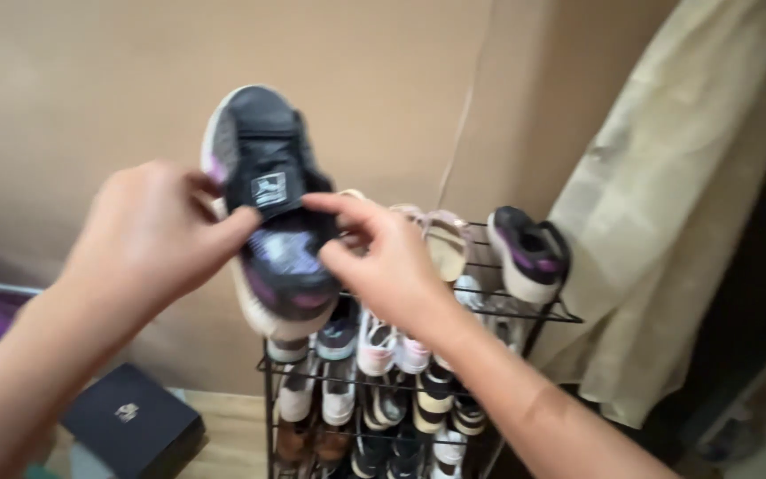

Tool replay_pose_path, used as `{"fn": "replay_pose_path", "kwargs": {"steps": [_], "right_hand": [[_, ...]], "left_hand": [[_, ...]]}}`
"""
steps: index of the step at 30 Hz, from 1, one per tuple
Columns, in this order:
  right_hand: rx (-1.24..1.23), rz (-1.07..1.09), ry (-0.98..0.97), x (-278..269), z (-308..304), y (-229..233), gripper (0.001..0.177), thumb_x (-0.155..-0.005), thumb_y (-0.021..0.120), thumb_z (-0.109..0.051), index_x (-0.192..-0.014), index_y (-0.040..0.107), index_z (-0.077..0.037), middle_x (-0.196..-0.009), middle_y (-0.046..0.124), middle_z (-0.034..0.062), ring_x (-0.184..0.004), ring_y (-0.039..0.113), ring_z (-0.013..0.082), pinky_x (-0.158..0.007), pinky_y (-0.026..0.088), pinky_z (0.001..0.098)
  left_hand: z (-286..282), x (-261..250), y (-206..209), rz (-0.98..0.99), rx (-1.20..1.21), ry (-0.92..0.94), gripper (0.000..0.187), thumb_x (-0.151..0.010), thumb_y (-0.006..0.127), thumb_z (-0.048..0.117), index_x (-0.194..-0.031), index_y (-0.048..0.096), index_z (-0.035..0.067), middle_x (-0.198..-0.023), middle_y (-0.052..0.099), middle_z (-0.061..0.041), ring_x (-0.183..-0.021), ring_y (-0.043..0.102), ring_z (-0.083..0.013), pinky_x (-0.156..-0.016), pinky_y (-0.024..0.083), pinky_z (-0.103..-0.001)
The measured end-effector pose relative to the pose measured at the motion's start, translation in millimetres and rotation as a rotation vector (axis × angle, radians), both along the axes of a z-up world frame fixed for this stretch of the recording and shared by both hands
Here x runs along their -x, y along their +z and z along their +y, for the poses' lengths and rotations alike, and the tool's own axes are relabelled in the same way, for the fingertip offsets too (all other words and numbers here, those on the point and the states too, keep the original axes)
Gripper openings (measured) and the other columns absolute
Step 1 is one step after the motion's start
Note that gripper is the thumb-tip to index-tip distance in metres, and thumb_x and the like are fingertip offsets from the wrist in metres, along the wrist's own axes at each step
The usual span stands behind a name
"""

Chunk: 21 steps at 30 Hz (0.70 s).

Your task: Organize several pairs of shoes on a multi-tier rack and then cover a piece of exercise equipment with a large cloth.

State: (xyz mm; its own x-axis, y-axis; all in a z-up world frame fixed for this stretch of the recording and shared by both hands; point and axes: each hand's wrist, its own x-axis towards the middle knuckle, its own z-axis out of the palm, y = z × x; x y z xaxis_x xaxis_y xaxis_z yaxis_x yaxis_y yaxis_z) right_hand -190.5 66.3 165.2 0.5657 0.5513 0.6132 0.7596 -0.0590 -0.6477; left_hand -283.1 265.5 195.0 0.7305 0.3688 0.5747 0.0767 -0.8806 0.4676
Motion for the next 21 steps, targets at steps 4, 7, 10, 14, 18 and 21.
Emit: {"fn": "replay_pose_path", "kwargs": {"steps": [4, 7, 10, 14, 18, 21], "right_hand": [[-0.029, 0.013, -0.092, -40, -53, 9, 0.048, -0.084, 0.064, -0.005, -0.131, 0.07, -0.009, -0.084, 0.067, -0.0022, -0.074, 0.061, 0.0056, -0.069, 0.054, 0.0237], [-0.085, 0.086, -0.15, -79, -89, 0, 0.047, -0.086, 0.064, -0.003, -0.132, 0.071, -0.008, -0.085, 0.064, -0.0006, -0.073, 0.059, 0.0059, -0.064, 0.054, 0.024], [-0.165, 0.272, -0.148, -113, -125, -13, 0.045, -0.087, 0.061, -0.003, -0.131, 0.068, -0.009, -0.09, 0.073, -0.0003, -0.076, 0.068, 0.0063, -0.059, 0.061, 0.0245], [-0.191, 0.389, -0.36, -167, -164, -45, 0.046, -0.088, 0.06, -0.001, -0.131, 0.069, -0.013, -0.088, 0.073, 0.0049, -0.069, 0.067, 0.0135, -0.051, 0.056, 0.0295], [-0.271, 0.542, -0.333, -205, -186, -70, 0.048, -0.087, 0.056, 0.0, -0.131, 0.067, -0.016, -0.092, 0.074, 0.0008, -0.074, 0.072, 0.0125, -0.056, 0.063, 0.0301], [-0.255, 0.599, -0.441, -221, -193, -84, 0.049, -0.088, 0.053, 0.0, -0.131, 0.068, -0.018, -0.087, 0.07, 0.0027, -0.069, 0.068, 0.0145, -0.055, 0.06, 0.0327]], "left_hand": [[-48, -61, 12, -0.055, 0.003, -0.147, 0.044, -0.077, 0.073, 0.034, -0.103, 0.076, -0.001, -0.065, 0.073, -0.019, -0.059, 0.075, -0.0299, -0.065, 0.06, -0.041], [-83, -120, 1, -0.144, -0.007, -0.241, 0.037, -0.077, 0.075, 0.036, -0.086, 0.079, 0.001, -0.069, 0.07, -0.023, -0.066, 0.073, -0.037, -0.068, 0.058, -0.046], [-121, -186, -23, -0.196, 0.051, -0.306, 0.034, -0.074, 0.077, 0.035, -0.078, 0.077, 0.001, -0.069, 0.069, -0.024, -0.069, 0.071, -0.0394, -0.068, 0.057, -0.049], [-168, -248, -45, -0.153, 0.099, -0.358, 0.037, -0.074, 0.077, 0.035, -0.076, 0.074, -0.002, -0.073, 0.071, -0.024, -0.074, 0.073, -0.0394, -0.073, 0.059, -0.047], [-194, -279, -66, -0.144, 0.157, -0.359, 0.04, -0.074, 0.077, 0.034, -0.084, 0.074, -0.004, -0.08, 0.071, -0.026, -0.08, 0.072, -0.0421, -0.075, 0.058, -0.048], [-186, -309, -93, -0.228, 0.189, -0.469, 0.044, -0.082, 0.078, 0.037, -0.095, 0.075, -0.005, -0.082, 0.071, -0.028, -0.083, 0.072, -0.0423, -0.081, 0.058, -0.047]]}}
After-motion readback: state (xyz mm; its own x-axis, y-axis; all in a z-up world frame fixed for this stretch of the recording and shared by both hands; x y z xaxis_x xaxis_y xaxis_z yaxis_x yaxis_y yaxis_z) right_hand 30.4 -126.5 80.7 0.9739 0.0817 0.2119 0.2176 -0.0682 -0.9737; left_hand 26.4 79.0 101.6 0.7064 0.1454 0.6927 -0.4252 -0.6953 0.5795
